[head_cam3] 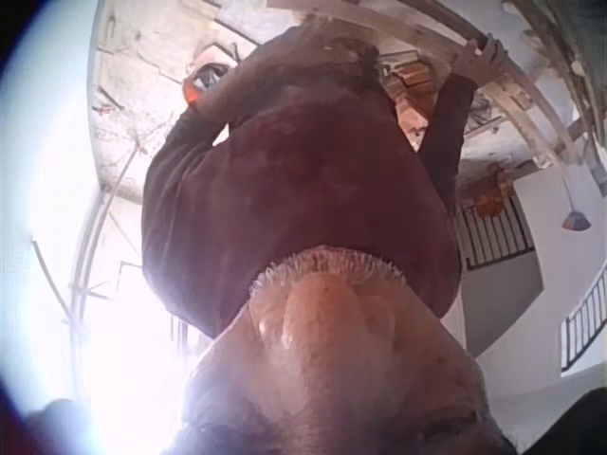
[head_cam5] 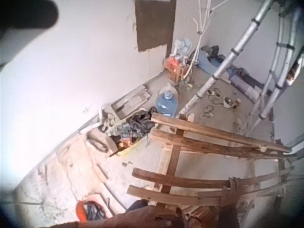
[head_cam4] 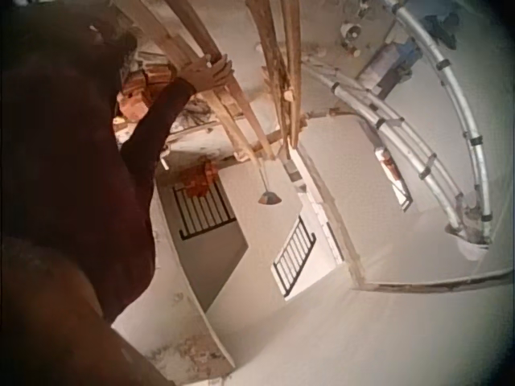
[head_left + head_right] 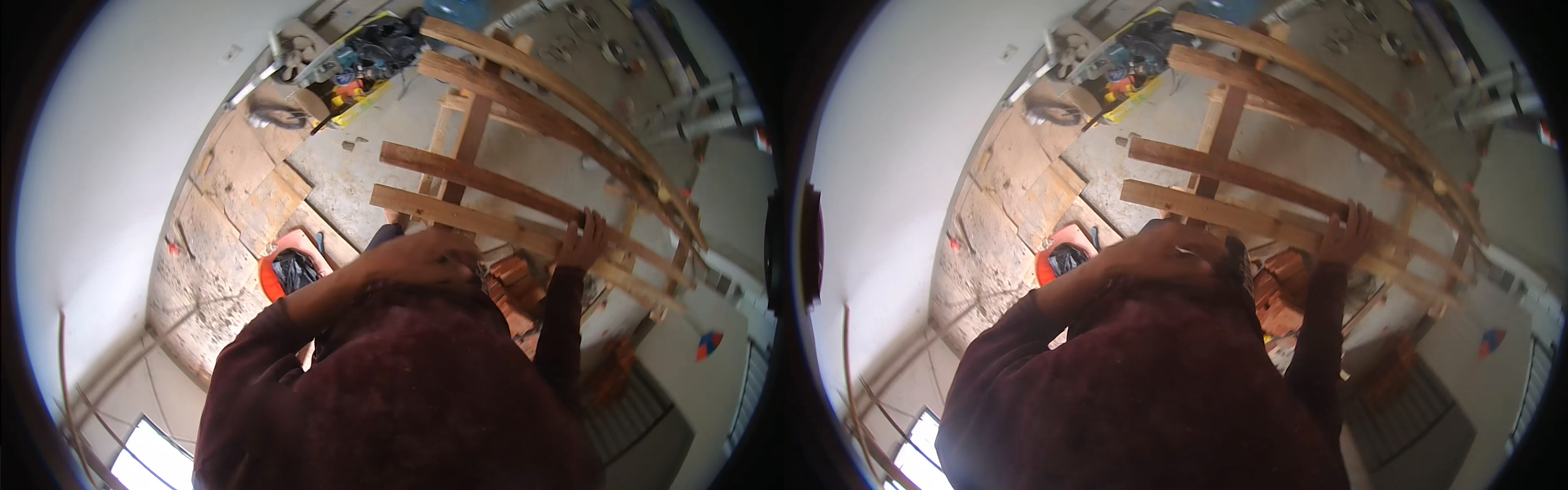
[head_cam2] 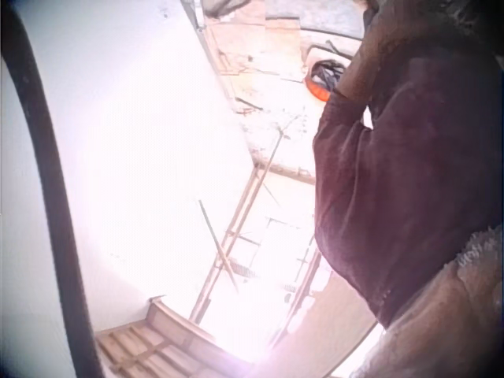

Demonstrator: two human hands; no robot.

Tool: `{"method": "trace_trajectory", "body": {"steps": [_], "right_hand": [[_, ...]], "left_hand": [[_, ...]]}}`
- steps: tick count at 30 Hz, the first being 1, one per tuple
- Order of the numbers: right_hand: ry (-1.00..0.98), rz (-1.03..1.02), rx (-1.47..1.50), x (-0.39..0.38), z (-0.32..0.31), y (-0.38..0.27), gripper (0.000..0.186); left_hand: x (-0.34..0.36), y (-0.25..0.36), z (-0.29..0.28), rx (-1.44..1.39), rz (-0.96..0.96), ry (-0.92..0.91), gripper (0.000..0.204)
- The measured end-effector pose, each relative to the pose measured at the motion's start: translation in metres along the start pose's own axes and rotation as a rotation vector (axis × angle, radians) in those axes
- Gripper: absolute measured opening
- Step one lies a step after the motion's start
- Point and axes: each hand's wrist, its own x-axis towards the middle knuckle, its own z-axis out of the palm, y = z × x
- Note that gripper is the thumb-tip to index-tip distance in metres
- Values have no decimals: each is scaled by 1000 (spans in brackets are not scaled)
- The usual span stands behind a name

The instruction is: The person saws through a wooden beam, moves pieces of a wooden structure, and hammers a nail into a joint.

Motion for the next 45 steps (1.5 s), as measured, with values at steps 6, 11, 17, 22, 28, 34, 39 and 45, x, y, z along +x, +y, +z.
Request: {"method": "trace_trajectory", "body": {"steps": [6,11,17,22,28,34,39,45], "right_hand": [[-1,25,-171,3,15,3,40],[334,308,155,-25,14,-33,49],[72,756,641,-177,25,-140,41],[-988,953,550,-371,67,-156,45],[-748,1521,556,-393,82,-202,33],[-411,1394,484,-373,99,-236,25],[-420,1209,326,-449,119,-239,15],[-308,1372,665,-334,47,-127,27]], "left_hand": [[-12,-43,-56,797,264,802,42],[50,-21,-26,1139,418,442,77],[124,-32,20,1325,299,231,114],[155,-49,50,1464,323,156,116],[152,-58,41,1499,287,131,114],[155,-34,30,1377,186,185,106],[207,-28,47,1222,133,51,84],[198,-9,47,1343,35,253,67]]}}
